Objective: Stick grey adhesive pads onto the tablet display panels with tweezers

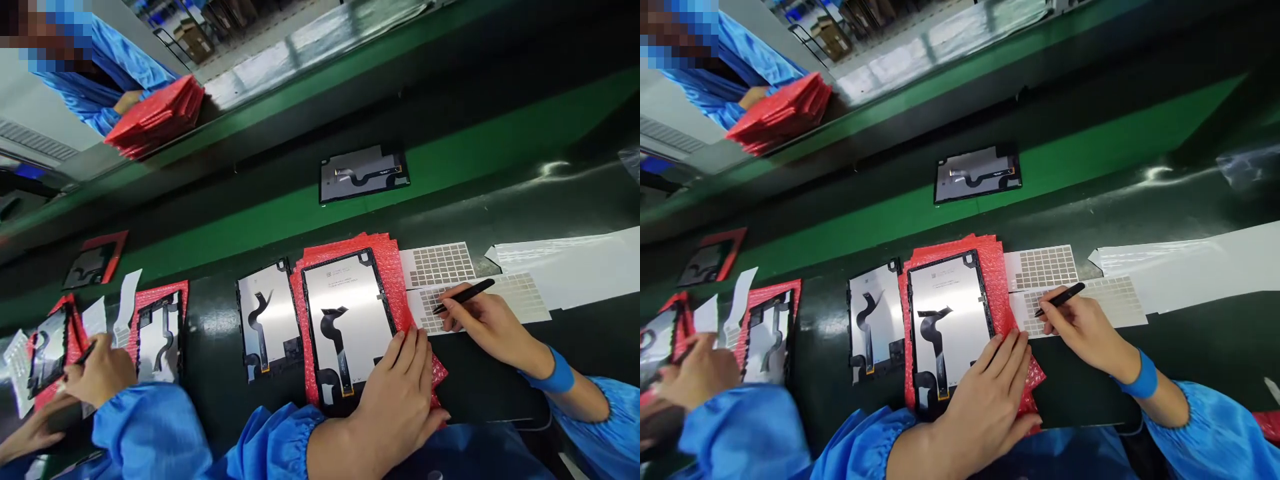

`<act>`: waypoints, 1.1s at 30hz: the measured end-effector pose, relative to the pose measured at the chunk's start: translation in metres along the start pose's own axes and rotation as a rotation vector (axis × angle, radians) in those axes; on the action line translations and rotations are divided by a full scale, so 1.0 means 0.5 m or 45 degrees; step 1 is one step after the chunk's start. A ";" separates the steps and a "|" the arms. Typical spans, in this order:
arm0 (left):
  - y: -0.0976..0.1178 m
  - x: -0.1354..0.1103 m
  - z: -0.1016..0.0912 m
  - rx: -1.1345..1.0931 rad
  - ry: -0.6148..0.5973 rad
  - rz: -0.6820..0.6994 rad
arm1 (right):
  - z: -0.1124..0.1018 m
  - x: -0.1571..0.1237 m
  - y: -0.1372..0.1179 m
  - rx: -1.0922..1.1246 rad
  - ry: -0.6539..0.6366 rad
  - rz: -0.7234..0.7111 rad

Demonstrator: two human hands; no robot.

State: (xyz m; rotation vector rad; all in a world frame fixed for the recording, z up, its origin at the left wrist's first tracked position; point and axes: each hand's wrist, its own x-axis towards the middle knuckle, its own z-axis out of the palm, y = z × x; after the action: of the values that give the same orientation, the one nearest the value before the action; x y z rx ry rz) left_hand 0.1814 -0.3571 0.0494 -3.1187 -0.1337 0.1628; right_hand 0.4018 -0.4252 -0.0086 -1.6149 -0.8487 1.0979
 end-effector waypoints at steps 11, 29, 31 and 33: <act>0.004 0.004 0.007 -0.022 0.006 0.023 | 0.012 -0.018 -0.017 -0.264 -0.016 -0.141; 0.017 0.004 0.022 -0.032 0.111 -0.020 | 0.005 -0.020 -0.022 -0.097 0.028 0.101; 0.018 0.005 0.022 -0.037 0.128 -0.019 | 0.003 -0.021 -0.022 -0.131 0.024 0.103; 0.021 0.005 0.026 -0.032 0.154 -0.022 | 0.001 -0.023 -0.024 -0.191 0.006 0.101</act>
State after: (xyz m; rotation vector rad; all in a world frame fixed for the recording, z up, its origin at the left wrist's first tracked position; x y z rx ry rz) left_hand 0.1835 -0.3671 0.0357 -3.1404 -0.1618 -0.0281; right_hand 0.3971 -0.4318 0.0056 -1.7879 -0.8882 1.1065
